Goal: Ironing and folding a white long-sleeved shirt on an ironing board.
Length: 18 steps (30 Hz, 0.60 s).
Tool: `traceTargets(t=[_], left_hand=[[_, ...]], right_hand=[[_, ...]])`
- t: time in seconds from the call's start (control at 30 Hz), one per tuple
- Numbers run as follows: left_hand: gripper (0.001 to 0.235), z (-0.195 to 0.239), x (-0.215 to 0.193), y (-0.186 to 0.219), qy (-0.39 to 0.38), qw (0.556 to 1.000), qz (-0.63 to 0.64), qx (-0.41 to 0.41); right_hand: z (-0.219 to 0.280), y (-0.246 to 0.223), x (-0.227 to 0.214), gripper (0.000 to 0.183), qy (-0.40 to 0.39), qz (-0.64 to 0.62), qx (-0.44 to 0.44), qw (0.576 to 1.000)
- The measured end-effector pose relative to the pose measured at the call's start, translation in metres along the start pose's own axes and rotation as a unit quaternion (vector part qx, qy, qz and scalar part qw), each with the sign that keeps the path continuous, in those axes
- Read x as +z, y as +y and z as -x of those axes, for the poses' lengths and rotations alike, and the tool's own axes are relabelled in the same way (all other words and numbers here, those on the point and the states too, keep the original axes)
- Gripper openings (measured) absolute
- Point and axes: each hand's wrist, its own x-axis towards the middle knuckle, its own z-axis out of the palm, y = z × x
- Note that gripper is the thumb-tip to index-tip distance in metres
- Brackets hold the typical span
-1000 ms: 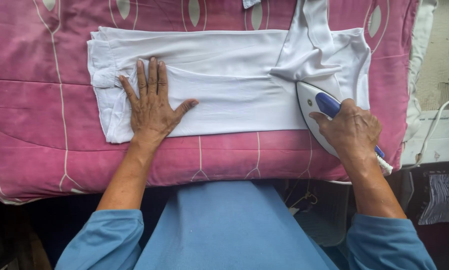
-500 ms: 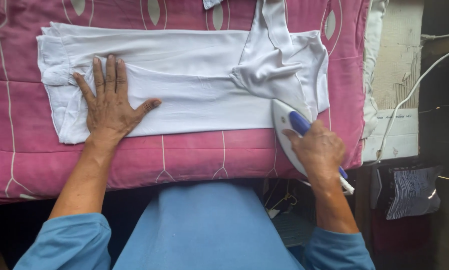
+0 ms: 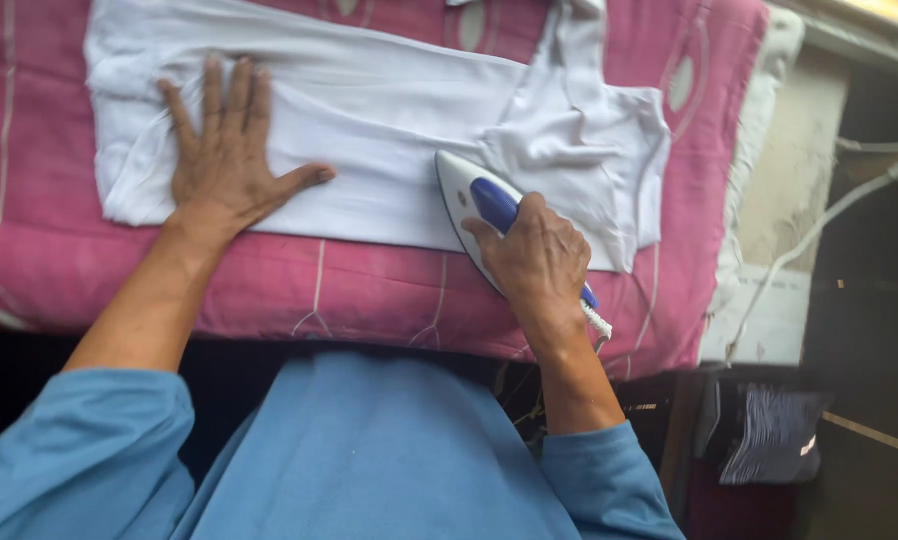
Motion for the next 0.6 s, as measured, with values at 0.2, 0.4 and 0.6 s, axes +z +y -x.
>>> traceTargets(t=[0.2, 0.4, 0.6], left_hand=[[0.133, 0.0, 0.004, -0.002, 0.017, 1.0, -0.025, -0.003], [0.131, -0.002, 0.004, -0.001, 0.004, 1.0, -0.025, -0.016], [0.132, -0.001, -0.006, 0.004, -0.033, 0.999, -0.027, -0.023]], right_hand=[[-0.004, 0.011, -0.004, 0.064, -0.04, 0.064, 0.088, 0.993], [-0.01, -0.07, 0.006, 0.058, -0.064, 0.028, 0.069, 0.995], [-0.036, -0.093, 0.023, 0.048, 0.021, -0.013, 0.134, 0.991]])
